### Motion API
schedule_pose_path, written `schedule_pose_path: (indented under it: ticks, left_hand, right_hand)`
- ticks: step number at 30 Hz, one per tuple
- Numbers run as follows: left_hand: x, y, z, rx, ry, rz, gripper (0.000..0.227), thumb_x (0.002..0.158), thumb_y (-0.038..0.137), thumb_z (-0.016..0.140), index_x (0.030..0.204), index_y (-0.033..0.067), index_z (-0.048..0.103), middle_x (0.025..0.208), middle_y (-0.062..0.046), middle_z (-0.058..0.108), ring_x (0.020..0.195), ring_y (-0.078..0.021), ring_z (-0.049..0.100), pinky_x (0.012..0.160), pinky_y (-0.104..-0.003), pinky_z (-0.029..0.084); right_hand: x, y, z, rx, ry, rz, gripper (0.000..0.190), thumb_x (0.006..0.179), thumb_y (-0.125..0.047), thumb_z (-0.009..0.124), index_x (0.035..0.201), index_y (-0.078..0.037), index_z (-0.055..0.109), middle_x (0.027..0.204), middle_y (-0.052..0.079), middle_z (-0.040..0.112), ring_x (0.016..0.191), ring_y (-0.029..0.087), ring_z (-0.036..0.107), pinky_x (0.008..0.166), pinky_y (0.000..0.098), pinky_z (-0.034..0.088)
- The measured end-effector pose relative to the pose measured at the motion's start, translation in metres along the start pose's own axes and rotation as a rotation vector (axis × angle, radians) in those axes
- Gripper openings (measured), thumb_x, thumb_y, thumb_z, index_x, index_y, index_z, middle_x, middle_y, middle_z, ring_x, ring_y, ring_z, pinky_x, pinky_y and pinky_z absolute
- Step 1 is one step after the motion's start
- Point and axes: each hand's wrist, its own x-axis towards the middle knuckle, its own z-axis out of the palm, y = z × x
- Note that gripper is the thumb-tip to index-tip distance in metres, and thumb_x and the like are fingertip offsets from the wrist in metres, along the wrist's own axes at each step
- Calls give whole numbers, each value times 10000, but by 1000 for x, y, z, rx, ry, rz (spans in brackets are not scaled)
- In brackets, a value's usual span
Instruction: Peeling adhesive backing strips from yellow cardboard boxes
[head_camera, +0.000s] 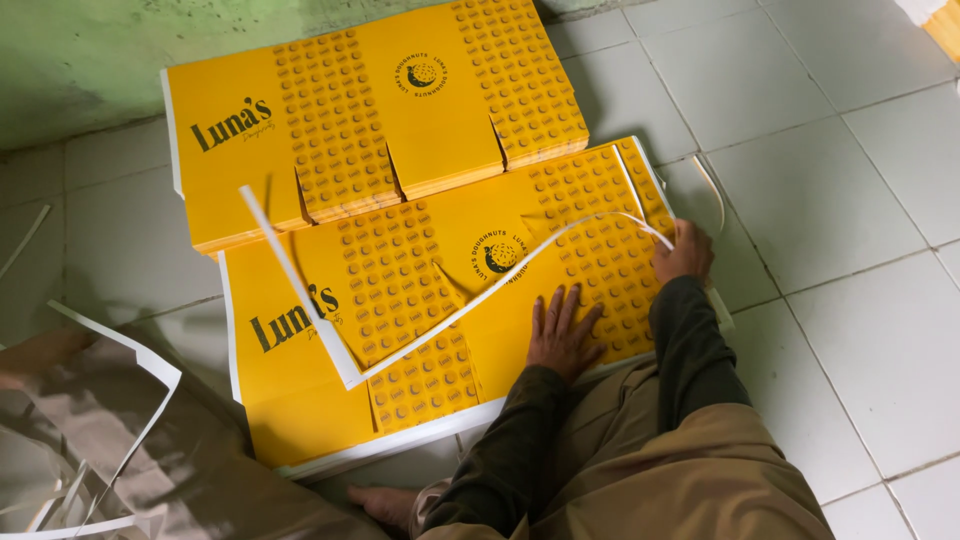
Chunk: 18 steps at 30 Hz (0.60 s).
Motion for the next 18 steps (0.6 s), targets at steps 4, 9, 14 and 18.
schedule_pose_path:
  ticks: [4, 9, 14, 18]
  left_hand:
    - [-1, 2, 0, -9, -16, -2, 724, 911, 681, 536, 1566, 433, 351, 1719, -81, 221, 1585, -366, 193, 1248, -652, 158]
    - [1, 2, -1, -49, 62, -2, 672, 931, 681, 500, 1540, 412, 415, 1706, -98, 275, 1569, -368, 260, 1242, -644, 186]
    - [3, 1, -1, -42, 64, -25, 668, 919, 690, 478, 1535, 443, 400, 1708, -89, 277, 1580, -370, 247, 1243, -654, 167]
    - [0, 4, 4, -17, 38, -34, 693, 908, 716, 483, 1543, 457, 387, 1710, -84, 267, 1584, -364, 226, 1249, -647, 154]
  right_hand:
    - [6, -31, 0, 14, 102, -258, 561, 821, -324, 786, 1319, -128, 619, 1020, 182, 626, 1003, 428, 629, 888, 542, 511]
    - [32, -2, 50, -111, -103, 2, 241, 904, -266, 751, 1056, -273, 565, 1010, -26, 590, 1025, 273, 664, 889, 457, 555]
    - [64, 33, 75, 49, 168, 196, 280, 834, -154, 787, 989, -169, 555, 885, 74, 635, 888, 362, 698, 796, 480, 573]
    - [59, 25, 52, 299, 254, 373, 193, 918, -179, 757, 1014, -88, 617, 886, 165, 686, 893, 417, 716, 789, 451, 582]
